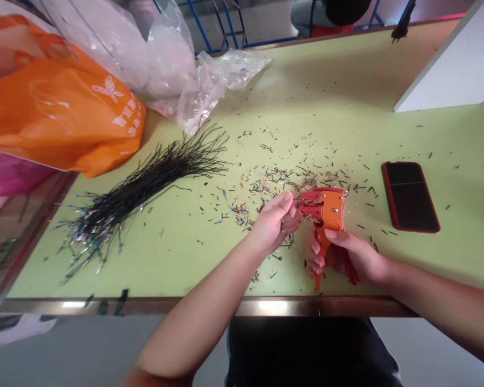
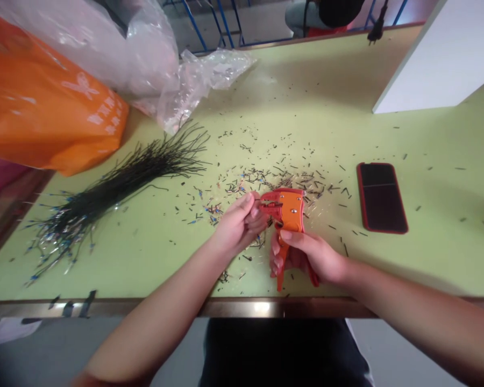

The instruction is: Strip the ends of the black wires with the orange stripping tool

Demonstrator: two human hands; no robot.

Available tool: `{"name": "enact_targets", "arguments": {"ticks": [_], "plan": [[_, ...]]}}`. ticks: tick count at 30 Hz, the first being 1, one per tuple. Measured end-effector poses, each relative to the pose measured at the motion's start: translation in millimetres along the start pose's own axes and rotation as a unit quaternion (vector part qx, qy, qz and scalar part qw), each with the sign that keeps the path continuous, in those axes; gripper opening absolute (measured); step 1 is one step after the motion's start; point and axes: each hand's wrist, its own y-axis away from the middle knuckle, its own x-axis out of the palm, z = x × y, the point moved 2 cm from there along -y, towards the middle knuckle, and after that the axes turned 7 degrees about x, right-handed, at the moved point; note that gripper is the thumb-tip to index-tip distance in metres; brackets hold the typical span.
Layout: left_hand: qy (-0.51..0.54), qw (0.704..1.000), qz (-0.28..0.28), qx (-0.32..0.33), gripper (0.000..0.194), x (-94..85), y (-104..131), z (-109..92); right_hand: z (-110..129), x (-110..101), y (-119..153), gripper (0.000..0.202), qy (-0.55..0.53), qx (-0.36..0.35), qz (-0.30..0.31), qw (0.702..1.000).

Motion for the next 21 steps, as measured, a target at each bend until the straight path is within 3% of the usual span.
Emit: {"name": "enact_targets", "arguments": {"ticks": [6,12,17,21], "plan": [[-0.004,1.000,0.022,0.003,0.055,4.2,3.2,-0.9,0.5,2.0,-2.6,0.051,-0.005,0.002,-0.034,0.999],[-0.036,0.999,-0.008,0.023,0.056,7.4,3.2,-0.7,5.0,5.6,-4.7,0.060,0.064,-0.015,-0.084,0.994],[-0.030,0.999,0.005,0.035,0.057,8.0,4.3,-3.8,5.1,6.5,-3.7,0.059,0.084,-0.021,-0.075,0.993],[0.001,0.999,0.032,0.020,0.056,8.2,6.1,-6.3,1.9,6.1,-3.1,0.054,0.041,-0.033,-0.025,0.998]]}}
